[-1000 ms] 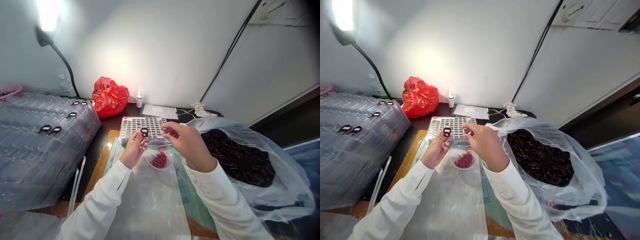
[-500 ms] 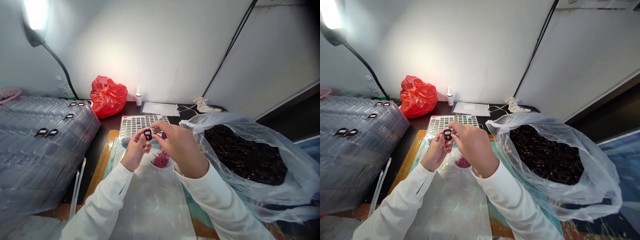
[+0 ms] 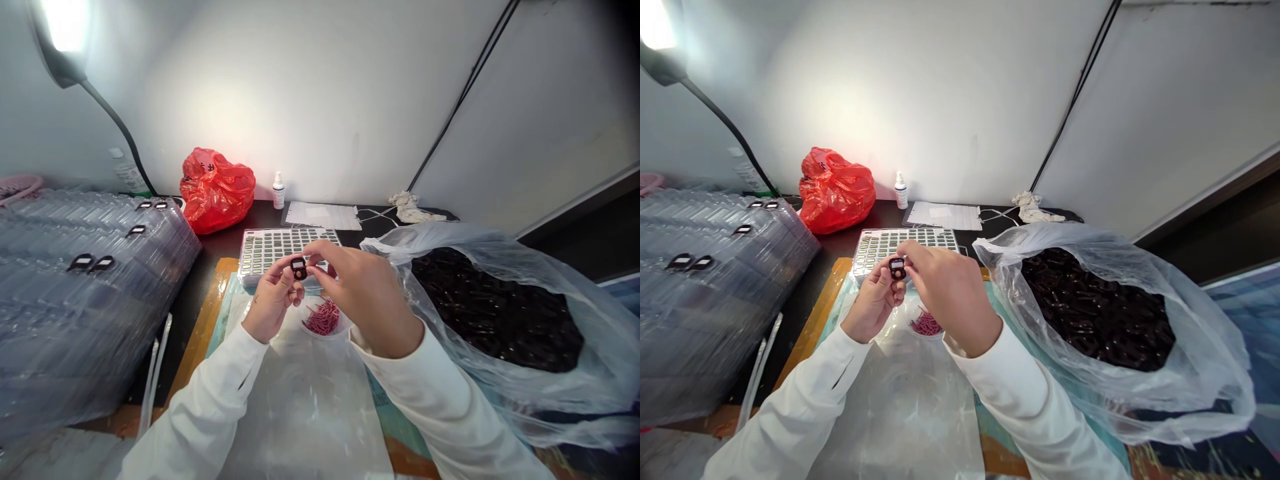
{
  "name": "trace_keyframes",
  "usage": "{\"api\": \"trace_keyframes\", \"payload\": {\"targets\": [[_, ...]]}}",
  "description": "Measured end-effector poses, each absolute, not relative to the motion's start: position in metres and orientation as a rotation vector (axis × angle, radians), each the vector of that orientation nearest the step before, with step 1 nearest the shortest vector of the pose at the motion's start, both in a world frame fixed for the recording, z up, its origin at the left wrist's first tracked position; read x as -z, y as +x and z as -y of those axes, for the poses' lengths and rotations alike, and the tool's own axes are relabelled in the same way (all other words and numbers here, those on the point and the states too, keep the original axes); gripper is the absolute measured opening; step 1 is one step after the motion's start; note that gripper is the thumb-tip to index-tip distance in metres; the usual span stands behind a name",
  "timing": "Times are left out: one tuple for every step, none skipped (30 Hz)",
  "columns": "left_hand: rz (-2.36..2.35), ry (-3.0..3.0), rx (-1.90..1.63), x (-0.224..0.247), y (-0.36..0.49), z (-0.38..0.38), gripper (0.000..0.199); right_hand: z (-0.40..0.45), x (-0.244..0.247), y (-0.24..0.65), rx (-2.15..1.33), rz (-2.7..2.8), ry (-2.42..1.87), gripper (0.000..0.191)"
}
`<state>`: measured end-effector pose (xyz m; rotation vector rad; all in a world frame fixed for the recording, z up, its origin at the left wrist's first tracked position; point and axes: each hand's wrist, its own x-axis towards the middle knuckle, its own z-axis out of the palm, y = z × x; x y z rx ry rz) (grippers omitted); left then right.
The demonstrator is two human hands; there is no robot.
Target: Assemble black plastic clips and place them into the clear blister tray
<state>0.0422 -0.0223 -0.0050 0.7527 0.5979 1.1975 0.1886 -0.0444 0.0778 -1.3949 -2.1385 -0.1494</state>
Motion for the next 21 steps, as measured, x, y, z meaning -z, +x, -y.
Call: {"api": "trace_keyframes", "payload": {"targets": [[-0.601,0.757,-1.200,0.0046,0.0422,0.0222,0.047,0.0444,-0.0773,0.1887,0.151,2.141,-1.393,0.016],[-0.607,0.762,-1.202,0.0041,0.0423,0.0221,0.047,0.0444,-0.0768,0.1888,0.153,2.144,-1.391,0.015],[-0.614,0.768,-1.203,0.0035,0.0423,0.0221,0.048,0.0443,-0.0763,0.1889,0.156,2.148,-1.388,0.015],[-0.622,0.774,-1.201,0.0030,0.0424,0.0222,0.048,0.0444,-0.0758,0.1891,0.162,2.151,-1.383,0.013],[-0.629,0.780,-1.200,0.0026,0.0425,0.0224,0.048,0.0445,-0.0754,0.1892,0.169,2.157,-1.375,0.012],[-0.634,0.786,-1.198,0.0023,0.0426,0.0227,0.049,0.0447,-0.0752,0.1893,0.180,2.161,-1.369,0.011],[-0.638,0.789,-1.196,0.0021,0.0428,0.0231,0.048,0.0450,-0.0751,0.1894,0.195,2.164,-1.363,0.010],[-0.640,0.791,-1.195,0.0020,0.0430,0.0236,0.048,0.0455,-0.0752,0.1893,0.215,2.165,-1.361,0.009],[-0.641,0.792,-1.198,0.0019,0.0433,0.0240,0.048,0.0462,-0.0755,0.1891,0.238,2.164,-1.364,0.009],[-0.643,0.791,-1.203,0.0017,0.0437,0.0245,0.048,0.0470,-0.0758,0.1886,0.264,2.164,-1.369,0.010],[-0.646,0.788,-1.208,0.0014,0.0440,0.0248,0.049,0.0479,-0.0761,0.1879,0.287,2.162,-1.376,0.010],[-0.650,0.783,-1.211,0.0010,0.0444,0.0251,0.050,0.0488,-0.0764,0.1870,0.306,2.163,-1.381,0.011],[-0.656,0.775,-1.213,0.0005,0.0447,0.0253,0.052,0.0496,-0.0766,0.1859,0.319,2.168,-1.382,0.013],[-0.665,0.766,-1.213,0.0000,0.0449,0.0253,0.053,0.0503,-0.0766,0.1848,0.331,2.174,-1.378,0.014],[-0.676,0.754,-1.211,-0.0005,0.0451,0.0253,0.054,0.0507,-0.0764,0.1838,0.343,2.179,-1.372,0.015],[-0.686,0.743,-1.207,-0.0009,0.0452,0.0252,0.056,0.0507,-0.0762,0.1832,0.357,2.180,-1.364,0.017],[-0.693,0.732,-1.202,-0.0012,0.0452,0.0252,0.057,0.0504,-0.0759,0.1831,0.367,2.177,-1.357,0.017],[-0.694,0.723,-1.197,-0.0014,0.0450,0.0251,0.058,0.0497,-0.0758,0.1836,0.367,2.170,-1.350,0.017],[-0.689,0.716,-1.193,-0.0013,0.0447,0.0250,0.058,0.0487,-0.0758,0.1848,0.350,2.160,-1.344,0.018],[-0.677,0.712,-1.187,-0.0012,0.0442,0.0249,0.057,0.0475,-0.0760,0.1867,0.325,2.146,-1.338,0.019],[-0.662,0.711,-1.180,-0.0009,0.0437,0.0247,0.056,0.0461,-0.0766,0.1891,0.299,2.130,-1.329,0.022]]}}
